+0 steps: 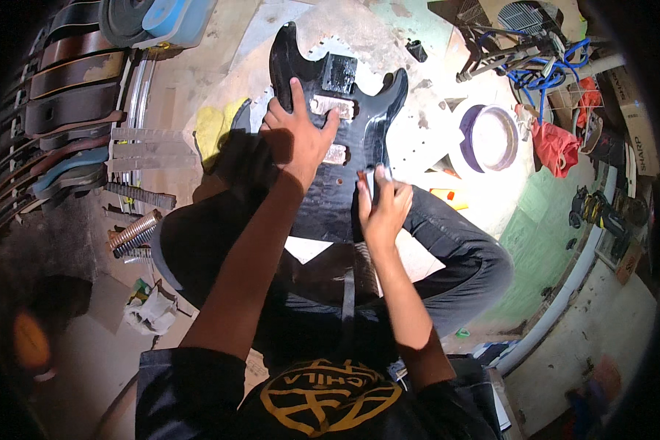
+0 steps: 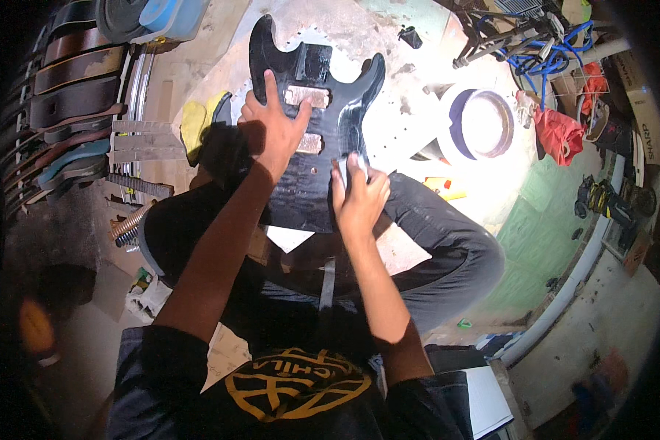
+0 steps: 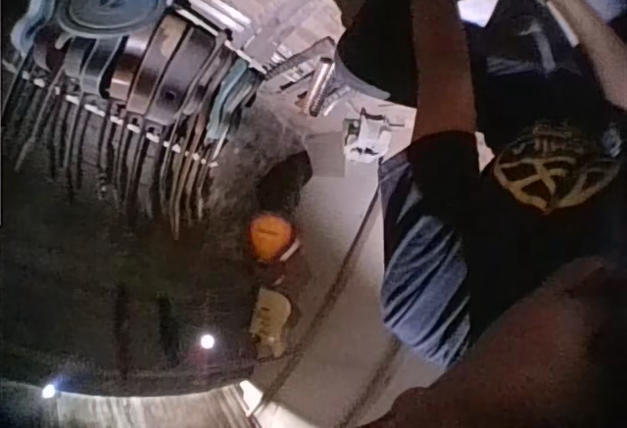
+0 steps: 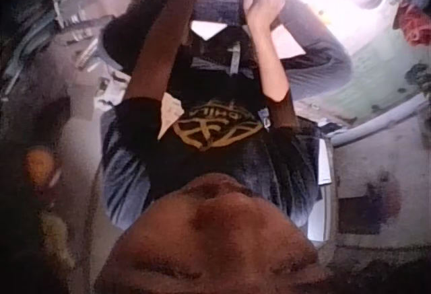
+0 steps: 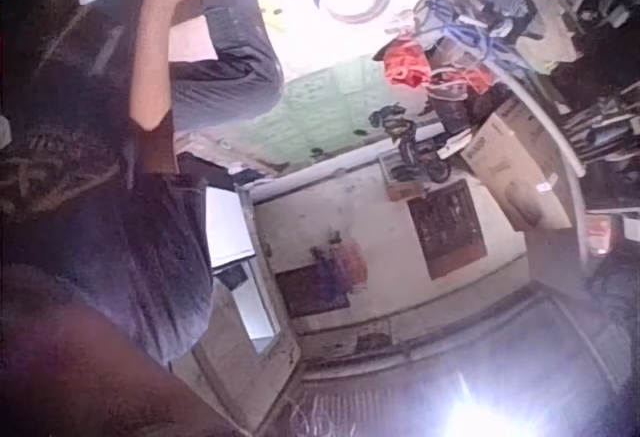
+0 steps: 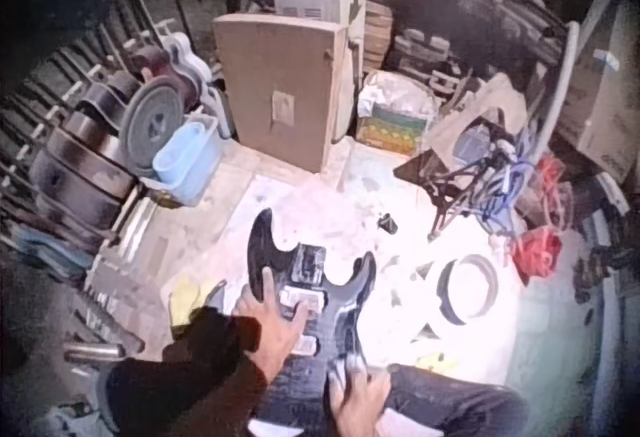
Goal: The person sands the surface of a black guitar body using a sanding block and a cloth, then wipes the surface after dipping the tools into a container.
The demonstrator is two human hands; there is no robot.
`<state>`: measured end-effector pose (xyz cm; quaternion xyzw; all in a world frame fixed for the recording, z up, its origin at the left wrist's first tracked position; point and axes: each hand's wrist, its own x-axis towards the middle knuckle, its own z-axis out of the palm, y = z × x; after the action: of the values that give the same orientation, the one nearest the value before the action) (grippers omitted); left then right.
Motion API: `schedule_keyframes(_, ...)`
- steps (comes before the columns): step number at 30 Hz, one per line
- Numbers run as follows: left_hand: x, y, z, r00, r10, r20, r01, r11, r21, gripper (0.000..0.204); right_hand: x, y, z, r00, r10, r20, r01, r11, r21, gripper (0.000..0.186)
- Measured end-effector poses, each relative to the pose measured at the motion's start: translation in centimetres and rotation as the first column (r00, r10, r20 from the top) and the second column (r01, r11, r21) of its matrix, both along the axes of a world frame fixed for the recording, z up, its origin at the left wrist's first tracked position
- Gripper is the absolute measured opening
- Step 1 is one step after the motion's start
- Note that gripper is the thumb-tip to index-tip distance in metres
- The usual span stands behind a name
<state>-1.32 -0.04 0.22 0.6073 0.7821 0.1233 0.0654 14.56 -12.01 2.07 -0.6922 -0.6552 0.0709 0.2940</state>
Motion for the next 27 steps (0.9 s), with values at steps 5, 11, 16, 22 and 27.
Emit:
schedule_keyframes(5,1.6,0.5,0.5,0.998,-0.013,0.055,0.012,1.000,0.005,0.093,0.4,8.7,0.2,0.990,-0.124,0.065,0.124,0.992,-0.004,0.040)
schedule_keyframes(11,0.0,0.2,0.7,1.000,0.007,0.008,-0.007,1.000,0.005,0.092,0.6,-0.2,-0.6,1.000,0.019,0.017,-0.019,1.000,-0.018,0.047)
schedule_keyframes(16,1.2,0.9,0.4,0.999,-0.017,0.034,0.016,0.999,0.045,0.092,0.6,7.7,-0.3,0.997,-0.078,0.020,0.079,0.997,-0.009,0.043)
schedule_keyframes(22,0.7,0.5,1.1,1.000,-0.003,0.000,0.003,1.000,0.020,0.090,0.8,0.6,-0.5,0.997,-0.018,0.080,0.019,1.000,-0.012,0.044)
schedule_keyframes(27,0.9,0.4,0.5,0.999,-0.004,0.049,0.004,1.000,-0.004,0.092,0.4,4.4,-0.2,0.998,-0.053,0.026,0.054,0.999,-0.006,0.043)
